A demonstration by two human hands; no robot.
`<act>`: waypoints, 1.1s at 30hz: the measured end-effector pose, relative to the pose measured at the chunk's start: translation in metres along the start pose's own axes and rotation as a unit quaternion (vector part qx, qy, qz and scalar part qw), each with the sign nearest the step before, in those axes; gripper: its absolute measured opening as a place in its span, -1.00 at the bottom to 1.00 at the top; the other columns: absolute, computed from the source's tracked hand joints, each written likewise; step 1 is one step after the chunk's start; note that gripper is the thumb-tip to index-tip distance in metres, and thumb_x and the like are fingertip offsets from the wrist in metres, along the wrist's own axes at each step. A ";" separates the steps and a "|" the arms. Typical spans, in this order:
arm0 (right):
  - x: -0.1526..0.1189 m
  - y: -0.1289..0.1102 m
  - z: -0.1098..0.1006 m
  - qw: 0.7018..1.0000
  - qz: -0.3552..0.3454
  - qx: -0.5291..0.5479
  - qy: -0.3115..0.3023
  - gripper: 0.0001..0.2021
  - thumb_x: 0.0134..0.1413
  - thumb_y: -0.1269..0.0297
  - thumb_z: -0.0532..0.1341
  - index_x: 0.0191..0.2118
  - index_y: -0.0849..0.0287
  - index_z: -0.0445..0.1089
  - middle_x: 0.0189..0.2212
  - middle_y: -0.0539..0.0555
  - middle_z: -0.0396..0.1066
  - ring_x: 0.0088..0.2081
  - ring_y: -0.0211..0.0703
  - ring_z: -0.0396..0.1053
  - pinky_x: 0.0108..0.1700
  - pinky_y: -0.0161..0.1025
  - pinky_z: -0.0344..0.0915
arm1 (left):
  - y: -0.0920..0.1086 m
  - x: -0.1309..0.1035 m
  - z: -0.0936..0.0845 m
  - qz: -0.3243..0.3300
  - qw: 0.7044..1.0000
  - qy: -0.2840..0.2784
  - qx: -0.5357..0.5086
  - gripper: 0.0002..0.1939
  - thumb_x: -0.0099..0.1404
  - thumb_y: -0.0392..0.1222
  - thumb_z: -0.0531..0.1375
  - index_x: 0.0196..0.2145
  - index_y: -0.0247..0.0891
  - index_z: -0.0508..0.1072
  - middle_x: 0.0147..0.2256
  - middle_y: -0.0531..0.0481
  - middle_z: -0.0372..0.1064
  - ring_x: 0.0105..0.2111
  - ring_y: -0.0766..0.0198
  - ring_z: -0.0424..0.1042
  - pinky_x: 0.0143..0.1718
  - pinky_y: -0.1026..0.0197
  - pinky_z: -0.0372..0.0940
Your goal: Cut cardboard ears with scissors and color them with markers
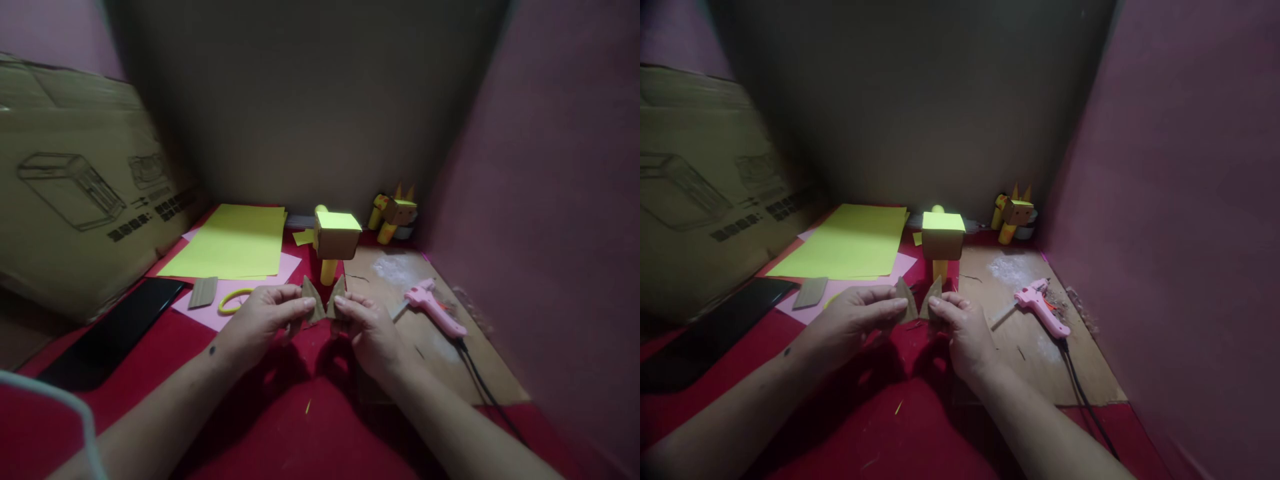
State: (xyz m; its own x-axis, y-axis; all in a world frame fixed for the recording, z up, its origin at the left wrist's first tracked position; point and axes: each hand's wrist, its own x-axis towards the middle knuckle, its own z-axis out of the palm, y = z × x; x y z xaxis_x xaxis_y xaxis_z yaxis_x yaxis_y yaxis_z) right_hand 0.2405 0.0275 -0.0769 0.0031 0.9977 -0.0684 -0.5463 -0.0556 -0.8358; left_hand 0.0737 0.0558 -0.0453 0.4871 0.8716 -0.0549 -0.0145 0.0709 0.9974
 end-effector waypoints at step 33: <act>0.084 -0.123 0.007 0.943 -0.285 -0.140 0.103 -0.76 -0.33 0.18 0.40 -0.52 0.16 0.37 -0.61 -0.11 0.29 -0.53 -0.32 0.21 -0.46 -0.32 0.13 | 0.098 0.071 -0.014 0.202 0.950 0.192 0.141 -0.82 -0.02 -0.16 0.32 -0.57 -0.28 0.41 -0.63 0.10 0.28 -0.63 0.42 0.22 -0.59 0.33 0.11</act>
State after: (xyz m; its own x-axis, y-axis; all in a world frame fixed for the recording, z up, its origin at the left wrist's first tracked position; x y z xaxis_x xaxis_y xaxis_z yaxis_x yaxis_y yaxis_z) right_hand 0.3022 0.1188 0.0244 0.4079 0.8415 0.3542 -0.1650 0.4495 -0.8779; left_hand 0.0943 0.1315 0.0478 0.1371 0.9164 0.3761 0.1281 -0.3929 0.9106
